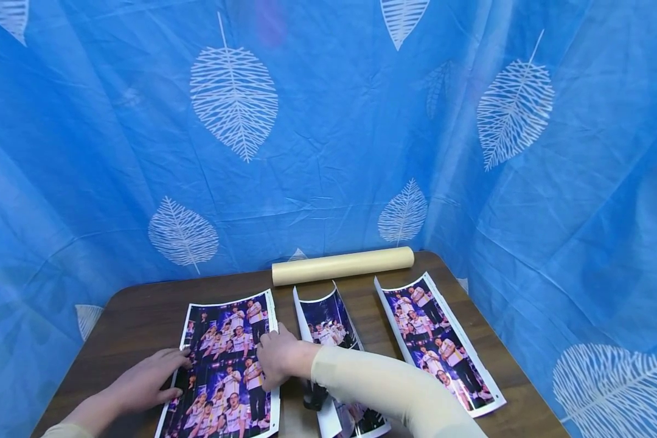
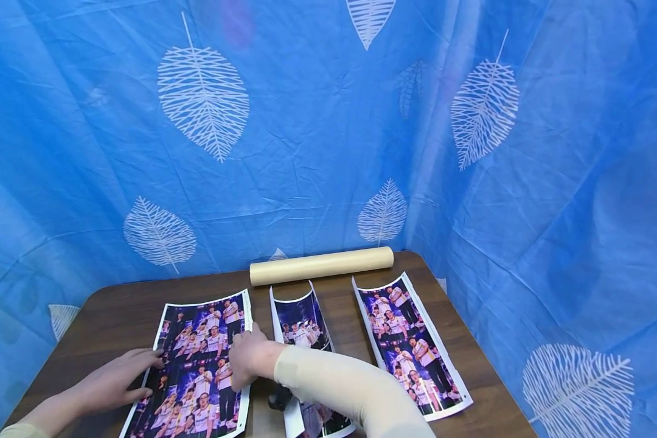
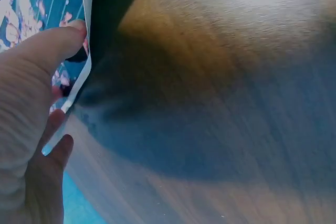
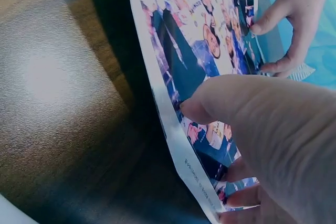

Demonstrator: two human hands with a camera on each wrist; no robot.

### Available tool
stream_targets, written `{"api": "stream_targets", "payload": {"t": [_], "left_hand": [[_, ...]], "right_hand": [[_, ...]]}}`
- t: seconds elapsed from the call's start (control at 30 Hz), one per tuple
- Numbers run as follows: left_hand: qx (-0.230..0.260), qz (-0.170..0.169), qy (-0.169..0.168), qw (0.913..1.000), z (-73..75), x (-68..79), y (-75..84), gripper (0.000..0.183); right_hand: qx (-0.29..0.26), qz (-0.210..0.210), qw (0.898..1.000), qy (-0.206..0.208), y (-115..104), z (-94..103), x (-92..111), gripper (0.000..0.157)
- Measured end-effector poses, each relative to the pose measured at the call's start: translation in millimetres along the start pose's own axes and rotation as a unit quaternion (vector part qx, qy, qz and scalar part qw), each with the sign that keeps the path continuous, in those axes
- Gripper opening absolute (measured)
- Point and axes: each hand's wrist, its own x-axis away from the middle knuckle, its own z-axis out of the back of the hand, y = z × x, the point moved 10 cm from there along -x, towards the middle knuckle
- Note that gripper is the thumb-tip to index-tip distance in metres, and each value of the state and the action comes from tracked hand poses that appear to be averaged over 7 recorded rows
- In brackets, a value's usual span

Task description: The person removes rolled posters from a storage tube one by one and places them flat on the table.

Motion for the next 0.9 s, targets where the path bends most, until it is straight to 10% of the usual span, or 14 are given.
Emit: {"api": "stream_targets", "payload": {"t": [0.27, 0.53, 0.9], "left_hand": [[0.037, -0.035, -0.029, 0.9983, -7.7, 6.5, 10.8, 0.032], [0.133, 0.006, -0.078, 0.9880, -22.7, 26.6, 10.6, 0.080], [0.072, -0.079, -0.054, 0.9927, -28.0, 37.3, 19.5, 0.092]], "right_hand": [[0.007, 0.024, 1.000, 0.016, -8, 1.6, 7, 0.073], [0.037, 0.039, 0.998, -0.025, -17, -4.2, 18, 0.113], [0.003, 0.048, 0.996, -0.078, -15, -14.2, 22, 0.134]]}}
